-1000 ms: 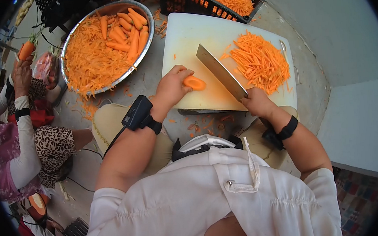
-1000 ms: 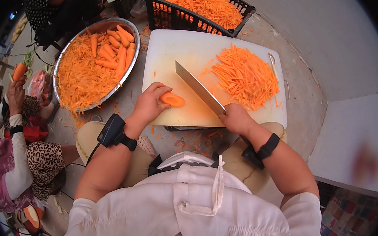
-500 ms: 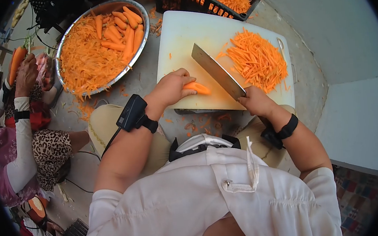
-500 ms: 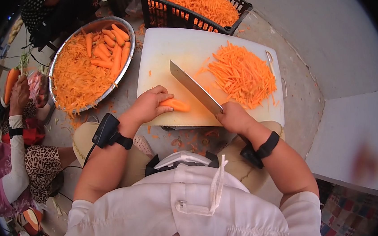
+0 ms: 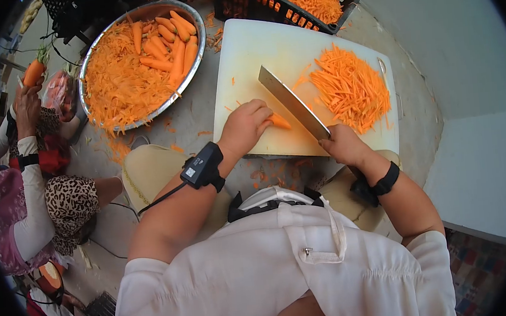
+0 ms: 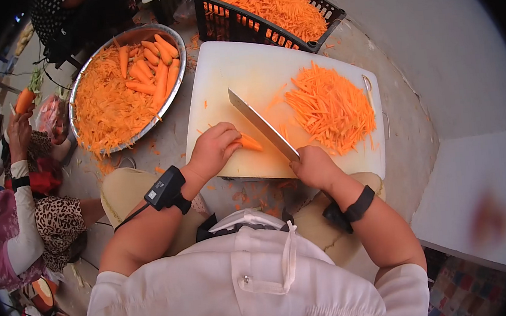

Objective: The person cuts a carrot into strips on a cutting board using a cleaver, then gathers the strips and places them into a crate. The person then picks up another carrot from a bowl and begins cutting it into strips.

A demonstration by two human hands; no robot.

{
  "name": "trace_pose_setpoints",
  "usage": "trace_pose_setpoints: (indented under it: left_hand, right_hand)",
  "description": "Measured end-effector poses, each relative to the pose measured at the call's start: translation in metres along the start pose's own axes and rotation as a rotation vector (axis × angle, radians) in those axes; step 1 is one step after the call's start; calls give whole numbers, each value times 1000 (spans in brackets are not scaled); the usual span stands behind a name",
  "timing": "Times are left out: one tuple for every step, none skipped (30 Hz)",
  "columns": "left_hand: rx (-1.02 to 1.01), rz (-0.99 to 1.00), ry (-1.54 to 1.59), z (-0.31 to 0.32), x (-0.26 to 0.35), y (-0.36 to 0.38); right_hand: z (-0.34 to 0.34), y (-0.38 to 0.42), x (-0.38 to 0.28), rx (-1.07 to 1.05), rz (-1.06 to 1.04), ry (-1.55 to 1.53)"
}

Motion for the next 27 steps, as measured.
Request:
trace_pose_setpoints:
  left_hand:
    - [-8, 7, -5, 2, 2, 1]
    - [-15, 11, -5, 3, 3, 1]
    - [-15, 14, -7, 3, 4, 2]
    - [-8, 16, -4, 2, 5, 2]
    - [2, 21, -2, 1, 5, 1]
    - [5, 27, -2, 2, 6, 0]
    - [21, 24, -18, 2, 7, 2]
    - [38, 20, -35, 2, 7, 2]
    - [39, 22, -36, 3, 7, 3]
    - [51, 23, -39, 3, 7, 3]
    - [64, 23, -42, 2, 6, 3]
    - [64, 23, -44, 2, 6, 2]
    - [82, 37, -50, 1, 7, 1]
    - [99, 50, -54, 0, 8, 0]
    - [98, 48, -53, 1, 7, 0]
    - [96, 36, -36, 2, 5, -1]
    - [95, 26, -19, 2, 3, -2]
    - [93, 25, -17, 1, 3, -3]
    - [77, 35, -24, -1, 3, -2]
    - [62, 46, -31, -2, 5, -1]
    - [61, 43, -31, -2, 4, -2]
    - [65, 79, -48, -2, 7, -3]
    - [69, 115, -66, -3, 9, -3]
    - [67, 111, -66, -3, 8, -3]
    - [66, 115, -71, -3, 8, -3]
    - [64, 118, -74, -2, 8, -3]
    - [62, 112, -71, -3, 8, -2]
  right_hand:
    - [1, -2, 2, 6, -5, 0]
    - [4, -3, 5, 8, -9, 45]
    - [7, -3, 8, 7, -12, 88]
    - [8, -2, 9, 11, -11, 87]
    - [8, -2, 9, 22, -25, 111]
    - [6, -2, 7, 34, -38, 135]
    - [5, -2, 5, 36, -37, 135]
    - [6, -1, 3, 22, -26, 169]
    - [5, -1, 3, 10, -18, 203]
    - [5, -2, 3, 12, -19, 203]
    - [6, -2, 4, 2, -26, 230]
    - [7, -4, 4, -8, -33, 257]
    - [6, -5, 5, -10, -36, 256]
    - [6, -5, 4, -21, -41, 259]
    - [4, -6, 4, -33, -45, 262]
    - [2, -6, 3, -36, -43, 261]
    - [1, -7, 2, -49, -44, 243]
    - [1, -7, 1, -62, -45, 224]
    - [3, -8, 2, -64, -44, 225]
    - [6, -7, -1, -62, -62, 193]
    - [8, -8, -2, -61, -81, 160]
    - [10, -9, -4, -65, -81, 159]
    - [11, -10, -8, -60, -102, 184]
    - [12, -11, -12, -54, -123, 209]
    - [13, -12, -14, -59, -122, 208]
    - [12, -12, -17, -47, -137, 196]
    - [11, -12, -20, -38, -149, 185]
Point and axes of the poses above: each hand's wrist, its own y-axis away from the middle knuckle, its own z-axis out of the palm, x = y × z, the point moved 8 cm from there along -y, towards the middle knuckle, and after that the axes turned 6 degrees about -z, right-handed, at the moved point
